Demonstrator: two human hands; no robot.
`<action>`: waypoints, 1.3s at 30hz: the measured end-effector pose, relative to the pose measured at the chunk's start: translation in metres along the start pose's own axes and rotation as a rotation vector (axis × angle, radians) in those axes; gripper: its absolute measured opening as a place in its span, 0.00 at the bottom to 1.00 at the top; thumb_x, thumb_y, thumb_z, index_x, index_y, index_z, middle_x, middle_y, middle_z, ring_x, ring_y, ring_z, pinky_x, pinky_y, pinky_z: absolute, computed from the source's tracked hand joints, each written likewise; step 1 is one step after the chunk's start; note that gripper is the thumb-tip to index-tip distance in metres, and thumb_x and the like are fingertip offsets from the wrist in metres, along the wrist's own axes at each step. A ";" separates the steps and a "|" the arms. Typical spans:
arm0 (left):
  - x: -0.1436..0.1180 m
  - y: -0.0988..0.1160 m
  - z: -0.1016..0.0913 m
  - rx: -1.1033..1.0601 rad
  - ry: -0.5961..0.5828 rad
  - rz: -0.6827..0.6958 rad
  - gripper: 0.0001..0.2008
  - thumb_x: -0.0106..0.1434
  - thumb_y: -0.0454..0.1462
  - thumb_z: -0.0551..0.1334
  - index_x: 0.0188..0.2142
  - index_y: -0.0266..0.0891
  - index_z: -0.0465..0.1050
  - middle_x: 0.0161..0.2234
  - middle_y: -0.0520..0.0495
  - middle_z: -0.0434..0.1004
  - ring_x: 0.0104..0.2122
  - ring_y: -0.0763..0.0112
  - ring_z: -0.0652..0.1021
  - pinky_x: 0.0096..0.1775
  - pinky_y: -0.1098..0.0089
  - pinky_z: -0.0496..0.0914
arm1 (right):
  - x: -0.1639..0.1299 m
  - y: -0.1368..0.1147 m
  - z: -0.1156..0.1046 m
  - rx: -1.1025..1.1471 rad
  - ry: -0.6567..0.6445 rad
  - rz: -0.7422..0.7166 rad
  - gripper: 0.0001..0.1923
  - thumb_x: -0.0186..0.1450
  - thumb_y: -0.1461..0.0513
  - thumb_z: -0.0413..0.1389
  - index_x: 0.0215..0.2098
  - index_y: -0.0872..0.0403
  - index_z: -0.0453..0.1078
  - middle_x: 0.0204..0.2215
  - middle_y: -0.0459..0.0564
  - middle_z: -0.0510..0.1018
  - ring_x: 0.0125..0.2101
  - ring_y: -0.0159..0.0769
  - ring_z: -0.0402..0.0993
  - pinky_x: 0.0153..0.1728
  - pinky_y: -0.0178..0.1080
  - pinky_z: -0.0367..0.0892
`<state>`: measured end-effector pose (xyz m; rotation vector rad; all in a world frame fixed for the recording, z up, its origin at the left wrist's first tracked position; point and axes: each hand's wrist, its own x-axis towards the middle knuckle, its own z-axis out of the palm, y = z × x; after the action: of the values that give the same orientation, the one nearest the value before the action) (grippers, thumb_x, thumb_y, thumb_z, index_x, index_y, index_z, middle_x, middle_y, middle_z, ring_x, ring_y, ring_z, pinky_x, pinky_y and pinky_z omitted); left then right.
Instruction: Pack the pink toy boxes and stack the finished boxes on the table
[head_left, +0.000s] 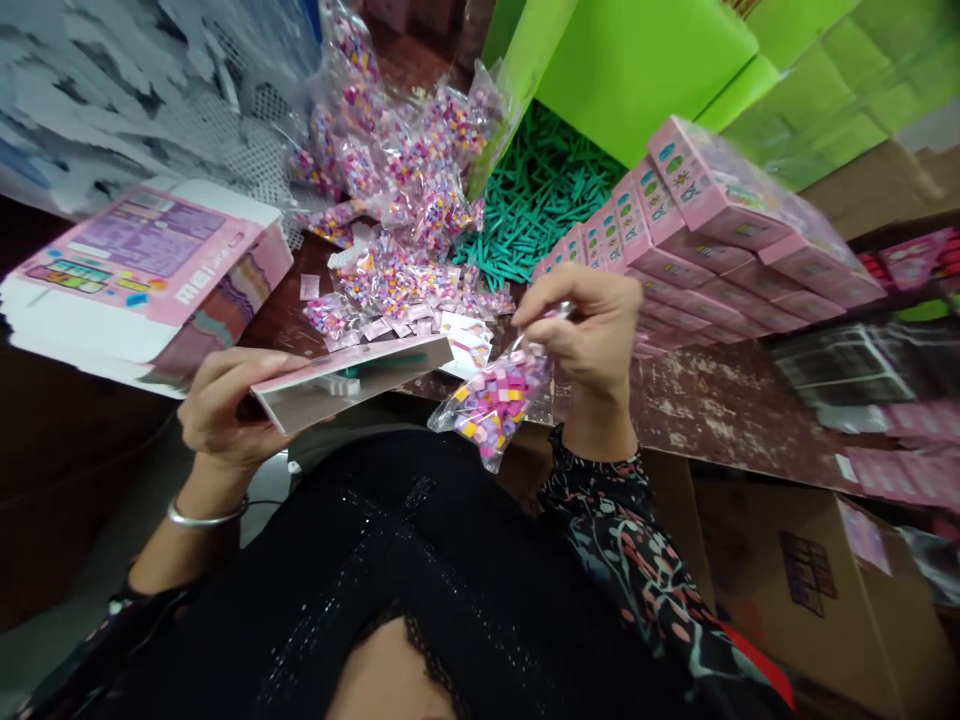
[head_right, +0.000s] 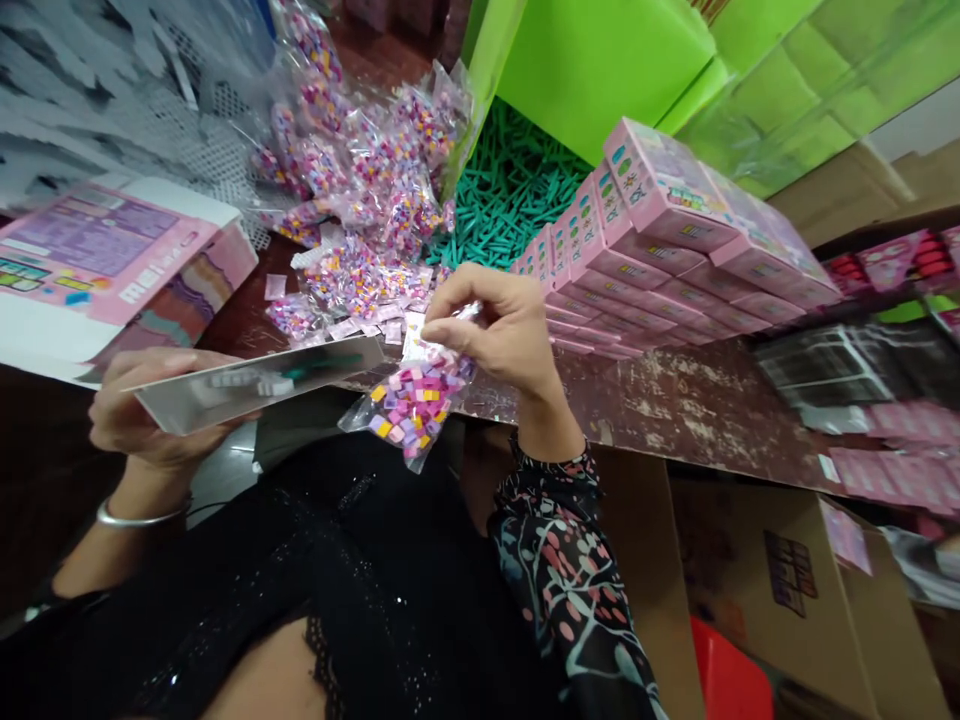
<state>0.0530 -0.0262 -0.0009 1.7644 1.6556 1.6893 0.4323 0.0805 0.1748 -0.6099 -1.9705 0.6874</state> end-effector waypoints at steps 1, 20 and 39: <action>0.001 -0.003 0.002 0.000 0.052 0.096 0.43 0.46 0.70 0.89 0.49 0.52 0.82 0.37 0.46 0.84 0.42 0.41 0.89 0.49 0.37 0.87 | 0.001 0.001 0.001 0.008 0.120 -0.091 0.29 0.77 0.33 0.72 0.35 0.46 0.84 0.25 0.43 0.78 0.22 0.34 0.70 0.24 0.42 0.68; 0.000 0.011 0.045 -0.213 0.016 -0.069 0.34 0.66 0.60 0.86 0.62 0.44 0.90 0.46 0.47 0.93 0.39 0.62 0.88 0.43 0.64 0.82 | 0.007 0.061 0.077 -0.364 -0.293 -0.199 0.18 0.89 0.49 0.63 0.67 0.50 0.84 0.53 0.52 0.87 0.53 0.42 0.85 0.61 0.49 0.83; -0.001 -0.006 0.048 -0.246 0.073 -0.089 0.37 0.62 0.60 0.89 0.60 0.41 0.88 0.49 0.44 0.92 0.43 0.59 0.90 0.44 0.64 0.84 | 0.058 0.057 0.081 -0.249 -0.798 -0.012 0.12 0.78 0.72 0.57 0.53 0.56 0.80 0.48 0.51 0.87 0.47 0.36 0.78 0.53 0.40 0.69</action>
<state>0.0878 0.0000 -0.0219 1.5108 1.4567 1.8466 0.3427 0.1420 0.1381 -0.5069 -2.8280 0.7517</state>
